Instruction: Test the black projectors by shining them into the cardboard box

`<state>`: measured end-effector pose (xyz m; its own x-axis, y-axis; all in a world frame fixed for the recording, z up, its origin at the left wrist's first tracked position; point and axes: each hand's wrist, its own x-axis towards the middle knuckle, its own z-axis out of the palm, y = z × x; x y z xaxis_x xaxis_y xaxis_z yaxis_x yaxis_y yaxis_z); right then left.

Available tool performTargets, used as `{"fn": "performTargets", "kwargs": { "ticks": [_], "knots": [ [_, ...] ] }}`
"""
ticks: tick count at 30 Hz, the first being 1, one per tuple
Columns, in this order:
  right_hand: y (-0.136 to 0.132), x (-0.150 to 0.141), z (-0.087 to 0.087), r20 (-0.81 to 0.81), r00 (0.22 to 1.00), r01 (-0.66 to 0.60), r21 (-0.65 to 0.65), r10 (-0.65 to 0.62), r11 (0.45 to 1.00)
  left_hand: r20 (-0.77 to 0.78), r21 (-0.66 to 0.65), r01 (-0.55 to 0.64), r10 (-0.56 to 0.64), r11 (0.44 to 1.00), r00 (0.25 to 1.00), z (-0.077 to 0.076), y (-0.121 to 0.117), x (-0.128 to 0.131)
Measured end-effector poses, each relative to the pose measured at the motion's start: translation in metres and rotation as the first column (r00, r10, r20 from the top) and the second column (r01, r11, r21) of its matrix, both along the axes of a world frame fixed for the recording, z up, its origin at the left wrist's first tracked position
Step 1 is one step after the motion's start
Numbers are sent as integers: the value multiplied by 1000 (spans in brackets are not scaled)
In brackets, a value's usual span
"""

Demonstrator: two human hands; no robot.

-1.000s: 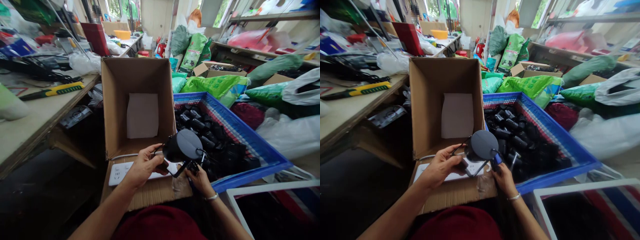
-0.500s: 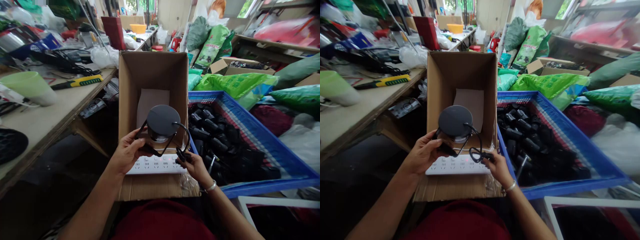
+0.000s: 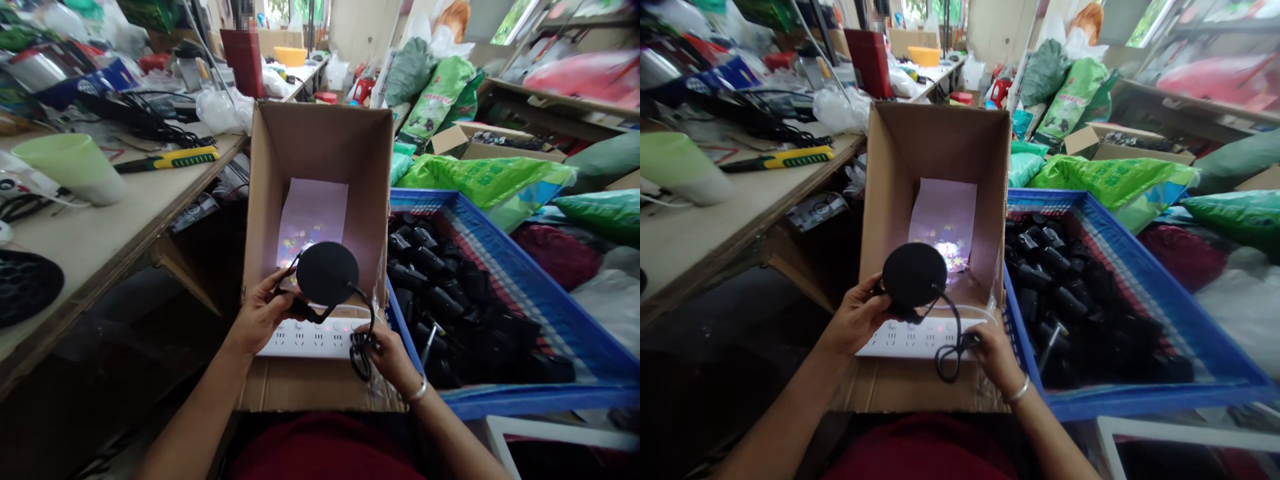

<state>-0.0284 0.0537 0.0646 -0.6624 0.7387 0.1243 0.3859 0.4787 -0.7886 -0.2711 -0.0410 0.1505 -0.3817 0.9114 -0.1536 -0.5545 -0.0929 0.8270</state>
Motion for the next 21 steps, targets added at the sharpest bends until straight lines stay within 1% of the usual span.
{"fn": "performTargets", "kwargs": {
  "ticks": [4, 7, 9, 12, 15, 18, 21],
  "knots": [
    [-5, 1, -9, -21, 1000, 21, 65, -19, 998, 45, 47, -26, 23, 999, 999, -18, 0, -1],
    [-8, 0, -15, -45, 998, 54, 87, -50, 995, 50, 68, -23, 20, 997, 999, -25, 1, -3],
    [-9, 0, -21, -61, 995, 86, 74, -82, 993, 43, 81, -22, 19, 996, 999, -25, 1, -5],
    [-8, 1, -29, -93, 989, 124, 50, -119, 991, 6, 92, -64, 64, 994, 998, -20, 2, -9],
    [-6, 5, -36, -129, 985, 123, 67, -114, 990, -29, 104, -100, 103, 990, 994, -17, 2, -14],
    [-4, 5, -40, -137, 984, 129, 88, -116, 988, -23, 107, -93, 96, 990, 995, -18, 1, -15],
    [-5, 2, -40, -134, 979, 162, 69, -151, 984, -18, 92, -80, 82, 993, 996, -19, 0, -14]
  ]
}}
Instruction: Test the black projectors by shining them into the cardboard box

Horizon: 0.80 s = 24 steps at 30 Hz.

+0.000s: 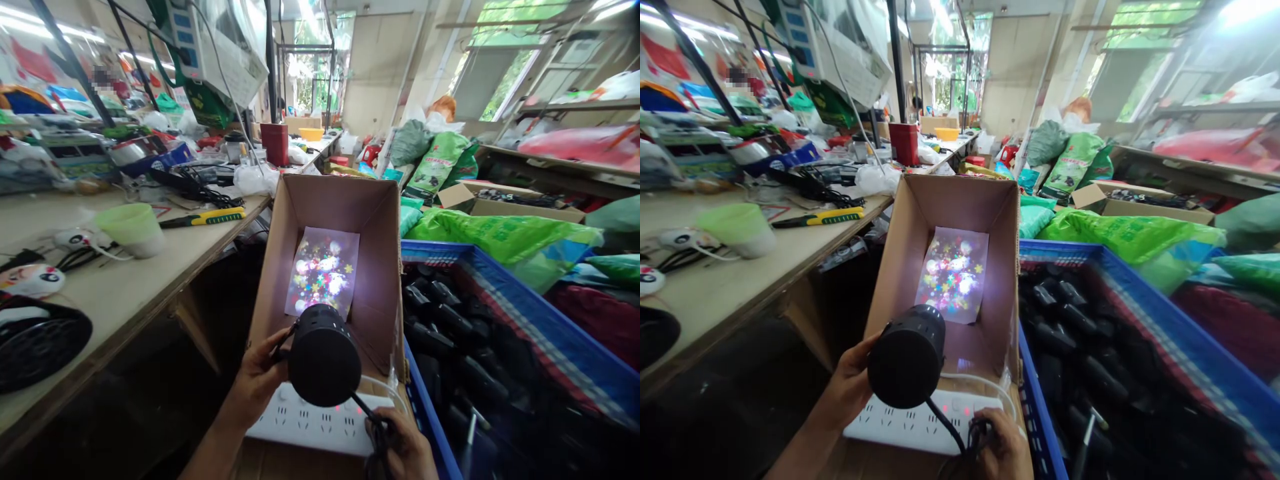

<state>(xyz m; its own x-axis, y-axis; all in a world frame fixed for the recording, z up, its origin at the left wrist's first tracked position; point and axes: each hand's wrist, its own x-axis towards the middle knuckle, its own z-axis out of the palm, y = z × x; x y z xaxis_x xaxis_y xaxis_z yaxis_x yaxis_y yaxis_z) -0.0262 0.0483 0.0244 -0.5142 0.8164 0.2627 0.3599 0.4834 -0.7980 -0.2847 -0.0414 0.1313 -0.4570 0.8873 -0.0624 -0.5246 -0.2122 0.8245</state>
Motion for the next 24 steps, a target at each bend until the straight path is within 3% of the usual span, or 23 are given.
{"fn": "performTargets", "kwargs": {
  "ticks": [11, 16, 24],
  "knots": [
    [-2, -3, 8, -23, 1000, 18, 72, -17, 997, -75, -33, 26, -28, 999, 997, 1, -3, 6],
    [-2, -8, 6, -60, 994, 93, 17, -92, 995, -104, -5, 35, -36, 999, 994, 1, -5, 5],
    [3, -6, 7, -93, 991, 99, -9, -99, 995, -136, 34, 92, -87, 995, 987, 6, -5, 6]
  ]
}}
